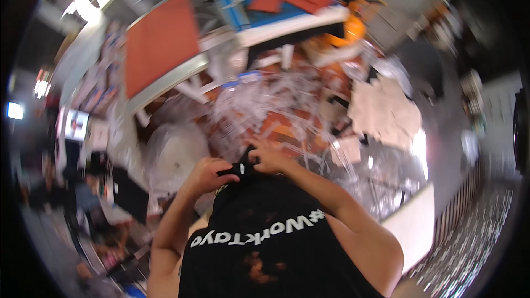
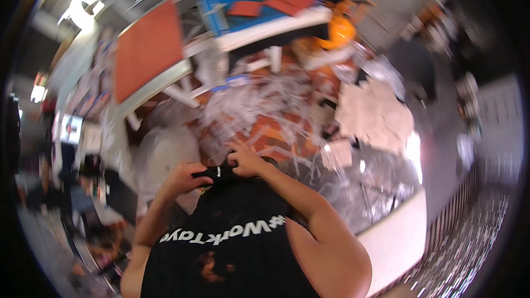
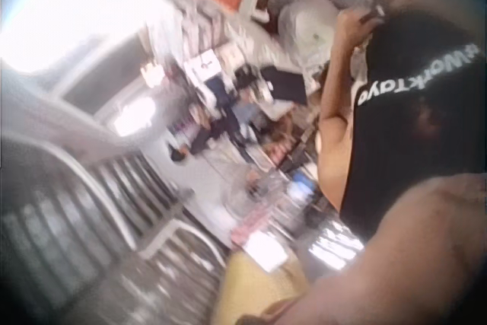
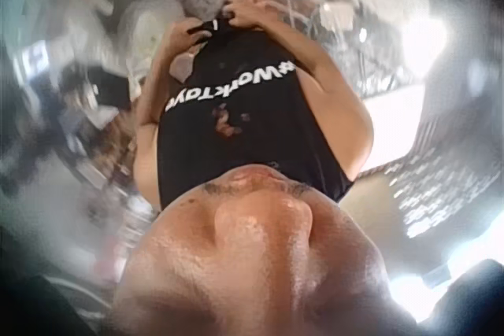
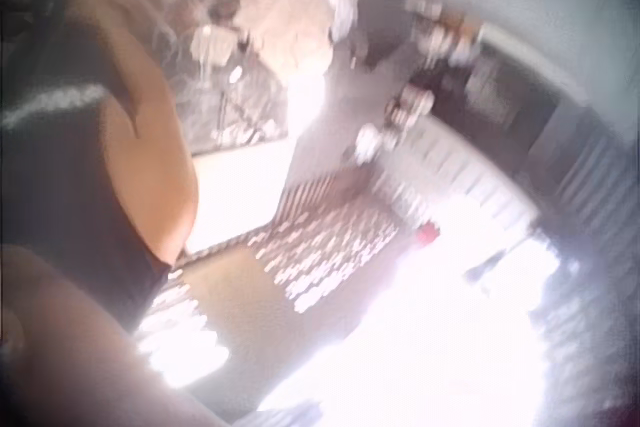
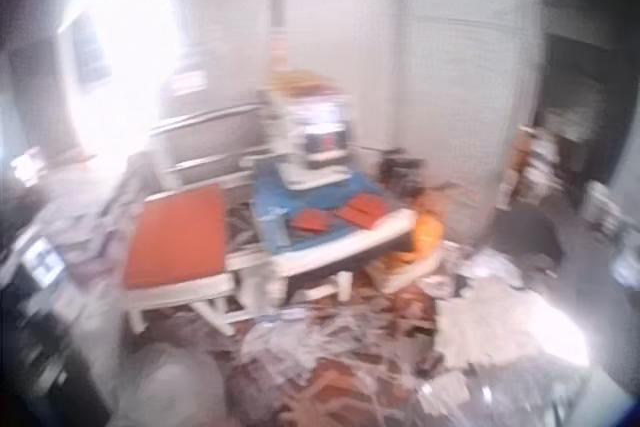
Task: The person aligns a black t-shirt on a heat press, places a graphic transfer on the back, trims the transfer with scissors, and then applies a label to the front of a different shirt using the same heat press machine.
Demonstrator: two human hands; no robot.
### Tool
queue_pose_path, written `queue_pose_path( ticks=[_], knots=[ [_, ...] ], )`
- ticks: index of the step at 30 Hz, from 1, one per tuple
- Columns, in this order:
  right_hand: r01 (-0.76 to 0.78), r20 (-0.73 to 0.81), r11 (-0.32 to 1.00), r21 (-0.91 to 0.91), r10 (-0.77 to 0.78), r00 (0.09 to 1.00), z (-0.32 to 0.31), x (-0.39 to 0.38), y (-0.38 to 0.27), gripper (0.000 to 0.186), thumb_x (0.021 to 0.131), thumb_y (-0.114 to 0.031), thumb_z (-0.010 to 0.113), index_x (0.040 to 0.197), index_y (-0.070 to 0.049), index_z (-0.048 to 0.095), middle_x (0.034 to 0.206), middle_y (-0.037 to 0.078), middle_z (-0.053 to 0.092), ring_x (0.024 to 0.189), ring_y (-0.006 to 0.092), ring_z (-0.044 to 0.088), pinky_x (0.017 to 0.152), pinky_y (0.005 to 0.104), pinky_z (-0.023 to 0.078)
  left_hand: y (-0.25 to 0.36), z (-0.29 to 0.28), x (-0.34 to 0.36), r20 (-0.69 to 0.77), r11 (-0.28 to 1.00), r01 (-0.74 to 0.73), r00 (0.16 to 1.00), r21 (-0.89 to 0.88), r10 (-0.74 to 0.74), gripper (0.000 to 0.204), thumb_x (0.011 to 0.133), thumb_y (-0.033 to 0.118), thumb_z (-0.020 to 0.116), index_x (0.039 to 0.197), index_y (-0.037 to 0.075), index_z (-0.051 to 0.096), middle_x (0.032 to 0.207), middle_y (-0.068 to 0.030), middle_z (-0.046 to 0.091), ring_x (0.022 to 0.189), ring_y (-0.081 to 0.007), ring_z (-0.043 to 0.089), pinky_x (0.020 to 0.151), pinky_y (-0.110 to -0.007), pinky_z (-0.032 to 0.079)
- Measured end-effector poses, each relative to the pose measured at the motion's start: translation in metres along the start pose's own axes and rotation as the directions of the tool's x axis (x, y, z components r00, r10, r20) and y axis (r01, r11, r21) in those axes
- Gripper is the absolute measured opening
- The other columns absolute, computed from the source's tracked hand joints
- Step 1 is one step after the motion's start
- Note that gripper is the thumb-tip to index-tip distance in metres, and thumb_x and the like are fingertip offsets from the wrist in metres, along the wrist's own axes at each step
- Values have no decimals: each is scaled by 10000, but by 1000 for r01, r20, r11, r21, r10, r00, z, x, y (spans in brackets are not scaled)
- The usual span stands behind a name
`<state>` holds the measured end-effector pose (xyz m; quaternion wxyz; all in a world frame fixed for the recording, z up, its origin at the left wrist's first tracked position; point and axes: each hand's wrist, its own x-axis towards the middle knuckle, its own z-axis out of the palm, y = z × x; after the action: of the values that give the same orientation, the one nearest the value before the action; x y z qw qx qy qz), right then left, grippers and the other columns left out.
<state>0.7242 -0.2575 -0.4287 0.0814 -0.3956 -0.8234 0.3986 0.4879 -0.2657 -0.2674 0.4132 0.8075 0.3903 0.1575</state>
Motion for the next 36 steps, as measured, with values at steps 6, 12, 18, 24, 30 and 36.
queue_pose_path(
  ticks=[6, 12, 18, 24, 30, 36],
  knots=[
    [559, -106, 801, 216, -550, 829, -65, 85, -74, 348, 682, -212, 768, 1006, -110, 690, 1447, 160, 470, 1368, 402, 395, 1087, 525, 327, 22, -53, -17, -84, 992, -85, 992, 98, 93, 314, 732, 251, 842, 983, 101, 729, 800, -110, 679, 721, -310, 672, 643, -390, 522],
    [113, 103, 966, 231, -140, 985, -136, 132, -86, 273, 709, -165, 780, 918, -41, 657, 808, 182, 682, 783, 333, 669, 696, 401, 488, -50, -132, -51, -346, 835, 432, 884, 342, -315, 267, 690, 165, 799, 935, 114, 704, 829, -97, 681, 794, -336, 671, 700, -401, 529],
    [-37, 117, 992, 121, 22, 993, -138, 188, -86, 204, 722, -74, 739, 838, -9, 585, 758, 173, 655, 721, 371, 642, 646, 407, 485, -177, -212, -64, -708, 824, 472, 694, 313, -129, 253, 644, -54, 635, 858, 75, 667, 771, -109, 555, 781, -338, 615, 675, -442, 489],
    [-333, -497, 936, -118, 235, 835, -144, 231, -77, 177, 682, -3, 668, 830, -33, 576, 782, 148, 602, 783, 370, 602, 692, 440, 472, -258, -276, -86, -742, 894, 423, 644, 144, -185, 252, 665, -111, 619, 852, 43, 688, 779, -124, 548, 754, -320, 600, 660, -418, 483],
    [-371, -694, 927, -57, 230, 682, -149, 256, -60, 197, 683, 35, 613, 852, -54, 567, 948, 132, 633, 938, 359, 590, 850, 451, 452, -287, -325, -89, -795, 934, 355, 559, -29, -237, 231, 720, -128, 613, 881, 15, 697, 830, -126, 597, 745, -303, 624, 674, -354, 500],
    [-453, -521, 788, 417, 616, 591, -185, 270, -56, 174, 809, 96, 599, 942, -12, 632, 815, 43, 634, 760, 111, 593, 713, 269, 483, -300, -349, -86, -737, 916, 326, 554, -235, -387, 201, 741, -136, 608, 888, -17, 678, 899, -124, 652, 855, -242, 663, 777, -343, 530]
  ],
)
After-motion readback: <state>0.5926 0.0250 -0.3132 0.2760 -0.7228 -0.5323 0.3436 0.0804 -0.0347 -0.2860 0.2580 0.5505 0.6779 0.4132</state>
